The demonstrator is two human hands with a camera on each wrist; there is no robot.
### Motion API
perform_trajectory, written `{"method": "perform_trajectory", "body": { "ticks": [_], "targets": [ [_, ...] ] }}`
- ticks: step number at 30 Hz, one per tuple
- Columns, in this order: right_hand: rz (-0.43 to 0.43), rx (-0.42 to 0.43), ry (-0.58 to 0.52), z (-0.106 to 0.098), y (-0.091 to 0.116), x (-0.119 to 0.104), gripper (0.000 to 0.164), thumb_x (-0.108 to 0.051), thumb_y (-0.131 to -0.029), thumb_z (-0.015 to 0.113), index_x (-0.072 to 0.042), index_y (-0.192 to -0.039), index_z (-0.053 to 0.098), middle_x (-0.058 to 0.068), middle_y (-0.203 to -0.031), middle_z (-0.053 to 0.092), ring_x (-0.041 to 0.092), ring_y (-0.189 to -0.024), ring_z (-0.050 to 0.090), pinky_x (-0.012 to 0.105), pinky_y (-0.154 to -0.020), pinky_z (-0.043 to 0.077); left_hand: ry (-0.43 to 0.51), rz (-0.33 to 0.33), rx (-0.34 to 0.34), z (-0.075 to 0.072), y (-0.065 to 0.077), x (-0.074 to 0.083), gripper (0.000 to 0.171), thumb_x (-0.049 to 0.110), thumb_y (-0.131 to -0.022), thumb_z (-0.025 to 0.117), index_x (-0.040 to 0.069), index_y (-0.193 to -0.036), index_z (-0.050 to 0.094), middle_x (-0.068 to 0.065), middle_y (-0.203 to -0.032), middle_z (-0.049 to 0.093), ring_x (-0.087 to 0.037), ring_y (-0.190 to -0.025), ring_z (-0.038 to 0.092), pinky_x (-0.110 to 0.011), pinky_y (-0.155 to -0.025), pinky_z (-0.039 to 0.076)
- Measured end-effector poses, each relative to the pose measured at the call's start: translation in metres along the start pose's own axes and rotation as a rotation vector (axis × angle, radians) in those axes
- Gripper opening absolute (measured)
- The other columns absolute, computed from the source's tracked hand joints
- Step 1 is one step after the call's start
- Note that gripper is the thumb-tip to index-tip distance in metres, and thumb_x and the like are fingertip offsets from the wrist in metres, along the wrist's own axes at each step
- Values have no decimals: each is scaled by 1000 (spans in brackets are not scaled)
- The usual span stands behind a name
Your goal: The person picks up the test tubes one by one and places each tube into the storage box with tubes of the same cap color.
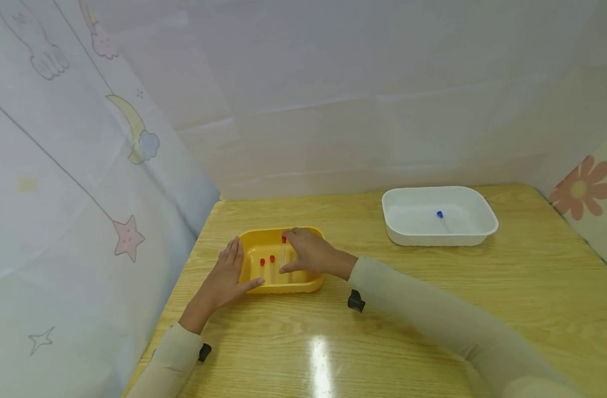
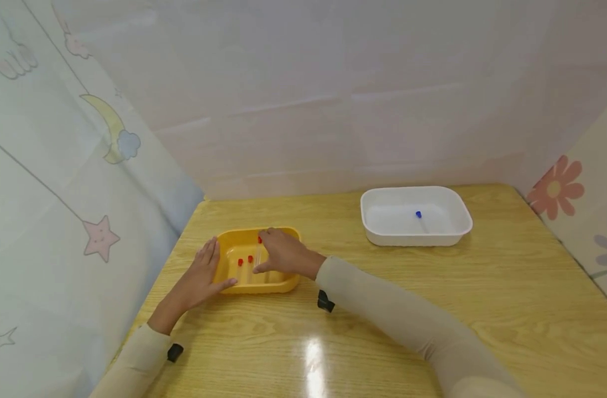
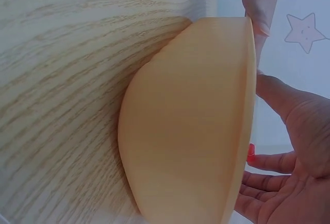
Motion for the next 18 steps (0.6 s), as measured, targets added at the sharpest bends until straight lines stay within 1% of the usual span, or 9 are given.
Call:
{"method": "perform_trajectory", "body": {
  "ticks": [6,9,16,18],
  "targets": [
    [11,-5,5,6,-2,5,93,-51,-84,81,0,-152,42,21,-153,45,36,-139,45,48,-110,43,2,4,15,1,0,0,116,71,-92,55,-7,-159,1,-21,-168,-8,-38,-155,-3,-58,-122,7],
    [13,-8,11,9,-3,6,93,-50,-83,82,0,-151,43,21,-152,45,35,-138,47,47,-109,44,5,-3,6,2,0,-1,116,72,-92,54,-7,-159,1,-18,-168,-11,-37,-155,-4,-57,-123,6],
    [11,-9,9,12,-5,5,93,-49,-82,83,1,-150,44,21,-149,49,34,-132,52,45,-105,48,0,-11,-2,2,0,-1,116,73,-92,52,-5,-160,0,-22,-168,-6,-34,-156,-6,-56,-123,6],
    [10,-11,17,15,-6,5,93,-50,-81,84,1,-149,45,21,-147,50,33,-130,54,44,-103,50,1,-11,-1,2,0,-1,116,73,-92,53,-6,-160,0,-21,-168,-7,-34,-156,-6,-56,-123,7]
  ]
}}
Point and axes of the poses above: each hand's wrist, its own y-axis away from the middle knuckle, its own z-axis out of the palm, x = y × z, the point moved 4 cm from there along -y, towards the middle knuckle
